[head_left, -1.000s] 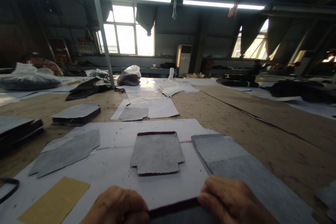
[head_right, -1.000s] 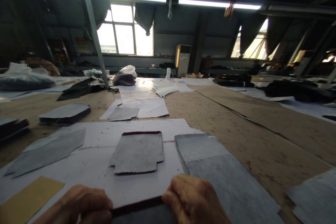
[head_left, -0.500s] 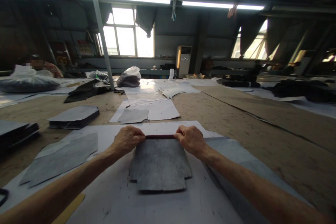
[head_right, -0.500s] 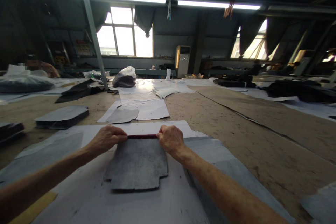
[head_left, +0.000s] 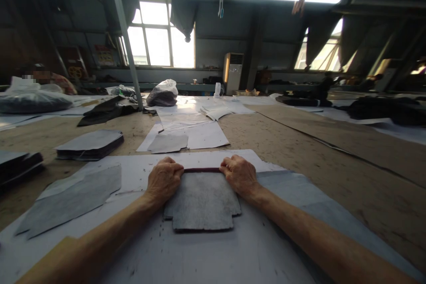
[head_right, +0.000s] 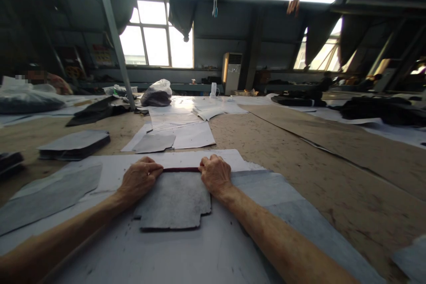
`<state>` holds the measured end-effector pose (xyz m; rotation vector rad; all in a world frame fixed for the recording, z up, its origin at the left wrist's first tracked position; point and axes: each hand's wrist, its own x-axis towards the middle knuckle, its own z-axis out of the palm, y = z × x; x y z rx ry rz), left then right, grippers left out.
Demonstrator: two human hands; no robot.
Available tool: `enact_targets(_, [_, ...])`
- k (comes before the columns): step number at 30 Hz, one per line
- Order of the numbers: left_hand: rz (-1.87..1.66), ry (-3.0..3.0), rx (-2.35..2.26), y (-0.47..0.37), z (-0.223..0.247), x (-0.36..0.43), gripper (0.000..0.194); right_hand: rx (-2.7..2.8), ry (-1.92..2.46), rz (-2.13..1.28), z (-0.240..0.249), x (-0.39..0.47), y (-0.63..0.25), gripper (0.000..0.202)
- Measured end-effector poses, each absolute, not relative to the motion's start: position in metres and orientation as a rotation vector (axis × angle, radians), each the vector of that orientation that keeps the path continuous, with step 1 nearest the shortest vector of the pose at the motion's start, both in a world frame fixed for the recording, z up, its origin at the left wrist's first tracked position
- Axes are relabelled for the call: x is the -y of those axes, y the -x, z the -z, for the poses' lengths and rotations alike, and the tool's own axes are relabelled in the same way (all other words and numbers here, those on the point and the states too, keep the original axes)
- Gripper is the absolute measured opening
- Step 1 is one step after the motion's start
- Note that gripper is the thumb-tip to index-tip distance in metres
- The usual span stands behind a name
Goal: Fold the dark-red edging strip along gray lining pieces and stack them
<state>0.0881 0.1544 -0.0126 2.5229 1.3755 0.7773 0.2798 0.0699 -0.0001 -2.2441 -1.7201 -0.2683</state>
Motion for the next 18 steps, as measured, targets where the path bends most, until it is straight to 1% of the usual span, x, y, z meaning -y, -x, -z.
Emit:
enact_targets(13, [-0.73,-2.697,-1.52,-0.093,0.019,-0.152,0.021,1.825,2.207,0.373,0.01,-0.085,-0.288,0.016])
enact_targets(18, [-0.714,-2.716,-1.544,-0.091,0.021,-0.152,0.026,1.773,2.143,0.465,-0.006,-0.07,-0.291,0.013])
